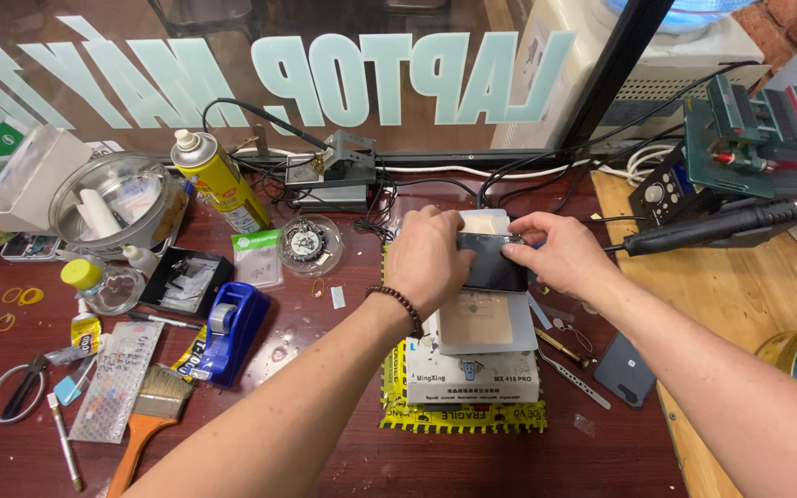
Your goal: The person repairs a smartphone at a workbench. They remove the back cover, disconnect and pry out the battery, solder on the exposed board with a soldering iron, reattach the battery and cover, then wrap the phone in bubble wrap.
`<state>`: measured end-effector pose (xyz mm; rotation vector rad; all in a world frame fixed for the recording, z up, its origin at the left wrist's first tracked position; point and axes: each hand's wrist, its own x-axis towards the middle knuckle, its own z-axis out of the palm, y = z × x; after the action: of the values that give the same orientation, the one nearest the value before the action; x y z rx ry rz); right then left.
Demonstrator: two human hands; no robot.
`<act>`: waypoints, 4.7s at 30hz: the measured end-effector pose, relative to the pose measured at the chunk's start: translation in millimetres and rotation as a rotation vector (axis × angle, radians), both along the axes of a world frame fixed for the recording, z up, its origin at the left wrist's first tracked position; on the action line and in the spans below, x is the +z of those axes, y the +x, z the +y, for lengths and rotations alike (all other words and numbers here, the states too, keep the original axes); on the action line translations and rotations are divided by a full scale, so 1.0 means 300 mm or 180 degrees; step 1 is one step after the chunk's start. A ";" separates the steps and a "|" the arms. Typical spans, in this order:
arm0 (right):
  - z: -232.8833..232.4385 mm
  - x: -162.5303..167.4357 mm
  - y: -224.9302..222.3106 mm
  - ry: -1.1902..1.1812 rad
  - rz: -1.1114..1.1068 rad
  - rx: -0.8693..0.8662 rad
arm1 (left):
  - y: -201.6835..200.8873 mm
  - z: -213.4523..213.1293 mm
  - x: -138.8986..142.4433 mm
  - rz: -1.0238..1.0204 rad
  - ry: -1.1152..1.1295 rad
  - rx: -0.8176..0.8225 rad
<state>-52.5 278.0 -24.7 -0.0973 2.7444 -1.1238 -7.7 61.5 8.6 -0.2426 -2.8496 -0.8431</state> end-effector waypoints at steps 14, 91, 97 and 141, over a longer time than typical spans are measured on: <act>-0.011 0.197 0.058 -0.0613 -0.0564 0.0035 | -0.002 -0.173 0.005 -0.0723 0.0968 0.1235; -0.100 0.377 -0.009 -0.0387 0.1111 0.1073 | -0.234 0.014 0.105 -0.0485 0.3053 0.0243; -0.147 0.452 -0.030 -0.0591 0.1430 0.0942 | -0.248 0.004 0.095 0.0146 0.2621 -0.0028; -0.005 0.534 0.183 -0.0056 0.1788 0.0390 | -0.036 0.107 0.270 0.0858 0.0160 -0.1528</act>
<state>2.3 276.5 135.4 -0.6691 3.1404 -1.2374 -18.6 93.5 89.7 -0.9807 -2.5433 -0.8757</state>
